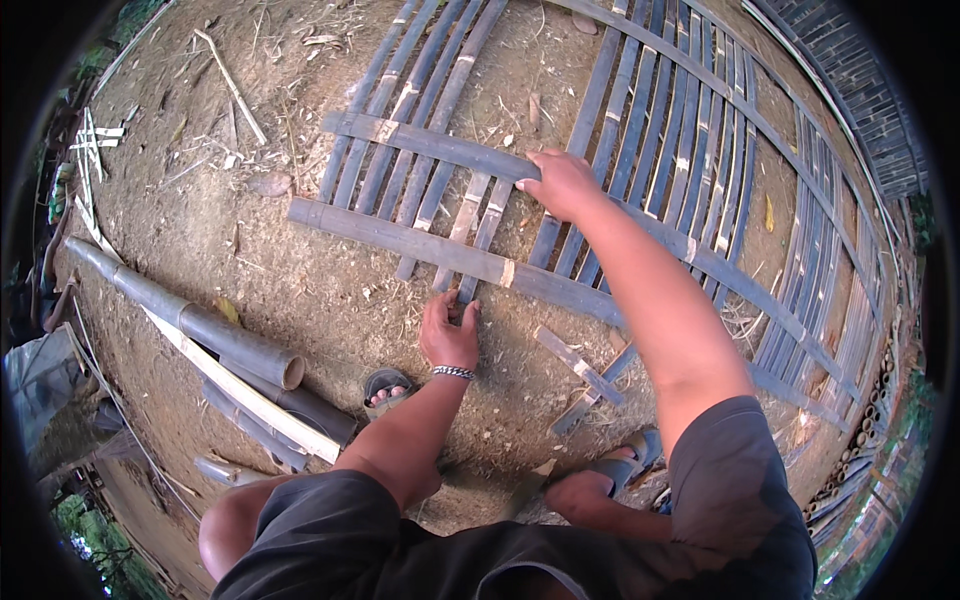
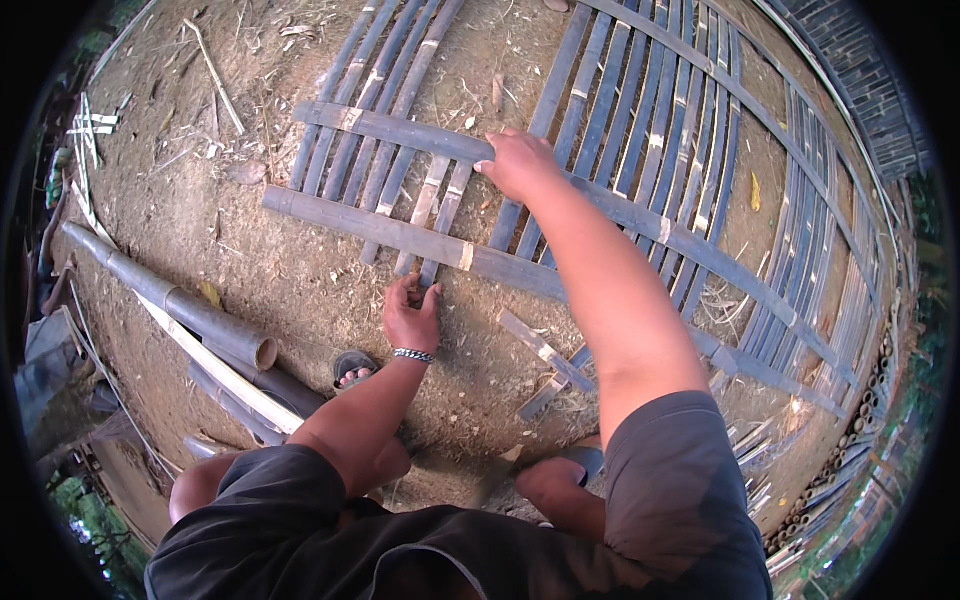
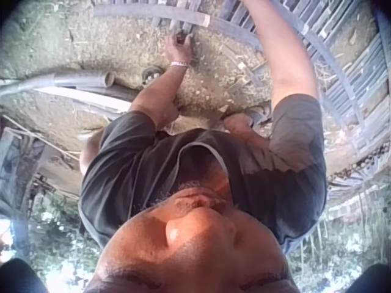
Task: The person uses pliers to secure wire on a bamboo frame and then inserts thin bamboo strips into the structure by hand while it lies on the ground.
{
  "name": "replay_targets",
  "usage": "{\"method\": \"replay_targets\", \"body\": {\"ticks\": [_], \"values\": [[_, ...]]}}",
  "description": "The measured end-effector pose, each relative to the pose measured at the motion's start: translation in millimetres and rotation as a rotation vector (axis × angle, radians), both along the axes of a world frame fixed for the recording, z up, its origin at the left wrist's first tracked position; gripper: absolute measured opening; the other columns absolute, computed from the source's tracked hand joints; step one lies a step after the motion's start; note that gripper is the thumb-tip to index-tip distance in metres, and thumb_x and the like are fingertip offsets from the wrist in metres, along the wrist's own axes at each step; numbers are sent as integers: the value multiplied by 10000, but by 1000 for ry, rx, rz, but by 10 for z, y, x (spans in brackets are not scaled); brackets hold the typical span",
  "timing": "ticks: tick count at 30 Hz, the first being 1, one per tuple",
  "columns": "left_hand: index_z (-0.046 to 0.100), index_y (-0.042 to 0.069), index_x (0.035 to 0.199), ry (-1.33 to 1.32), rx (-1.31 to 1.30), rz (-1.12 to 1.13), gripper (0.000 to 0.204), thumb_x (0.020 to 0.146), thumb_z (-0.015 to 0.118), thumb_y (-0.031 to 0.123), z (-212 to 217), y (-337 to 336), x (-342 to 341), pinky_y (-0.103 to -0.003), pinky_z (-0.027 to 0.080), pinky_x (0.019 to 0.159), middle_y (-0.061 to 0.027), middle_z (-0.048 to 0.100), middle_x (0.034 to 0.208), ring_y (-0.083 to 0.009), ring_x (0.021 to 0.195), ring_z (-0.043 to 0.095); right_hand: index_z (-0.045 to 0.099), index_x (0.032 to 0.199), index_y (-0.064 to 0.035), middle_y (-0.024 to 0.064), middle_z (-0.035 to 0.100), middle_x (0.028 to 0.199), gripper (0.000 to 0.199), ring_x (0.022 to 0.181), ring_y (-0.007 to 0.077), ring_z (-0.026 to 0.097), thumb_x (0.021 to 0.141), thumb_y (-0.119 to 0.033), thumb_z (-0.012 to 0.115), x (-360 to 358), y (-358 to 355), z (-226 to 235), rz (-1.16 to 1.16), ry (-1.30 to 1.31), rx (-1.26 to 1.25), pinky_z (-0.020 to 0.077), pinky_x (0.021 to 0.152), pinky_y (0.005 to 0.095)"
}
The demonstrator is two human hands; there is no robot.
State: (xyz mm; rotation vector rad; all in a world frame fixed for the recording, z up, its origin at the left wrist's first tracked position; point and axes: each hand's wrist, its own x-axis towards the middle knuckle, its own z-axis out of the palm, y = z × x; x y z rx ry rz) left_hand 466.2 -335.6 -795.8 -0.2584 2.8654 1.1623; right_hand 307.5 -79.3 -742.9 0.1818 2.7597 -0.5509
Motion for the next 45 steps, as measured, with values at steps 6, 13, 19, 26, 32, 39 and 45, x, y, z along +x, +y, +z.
{"method": "replay_targets", "body": {"ticks": [6,13,19,26,32,39,45], "values": [[703,112,1034,15,13,73,300,780,847,180,-93,-10,18,-382,530,728,-41,701,935,-203,757,687,638,1373,-155,119,678,1306,519,1250,297,614,940,-437,686,-162,-144,6,-72,-152,-32,399,1079,444],[710,100,1028,10,9,91,285,786,846,164,-67,46,-6,-363,538,715,-46,705,945,-194,744,696,637,1373,-157,110,667,1334,527,1265,299,606,936,-447,690,-190,-75,-42,-62,-146,-30,397,1077,459],[709,83,1021,26,47,91,288,775,853,127,-44,48,-6,-341,553,714,-64,703,948,-186,751,698,624,1388,-148,112,639,1375,543,1287,298,588,938,-444,689,-188,-66,-61,-47,-141,-21,394,1084,465],[708,88,1022,47,69,79,297,766,855,123,-52,28,0,-351,549,708,-63,699,949,-193,749,688,624,1389,-138,120,635,1378,554,1296,305,580,933,-446,696,-182,-61,-66,-47,-129,-35,394,1091,468],[693,98,1054,40,18,51,319,775,845,129,-8,26,4,-367,540,727,-57,683,935,-201,755,681,620,1395,-156,121,636,1375,540,1293,305,582,939,-438,687,-160,-39,-68,-38,-95,-38,398,1087,474],[697,99,1047,33,68,59,298,786,836,136,-58,7,18,-361,537,728,-53,689,937,-200,768,688,603,1415,-231,86,641,1373,506,1290,290,585,950,-418,671,-172,-68,-37,-30,-132,-42,405,1083,478],[707,100,1028,9,51,58,276,786,834,146,-57,-2,8,-365,537,729,-58,706,967,-208,777,698,602,1416,-229,80,639,1378,505,1299,290,578,952,-416,670,-177,-72,-14,-24,-124,-34,401,1101,478]]}}
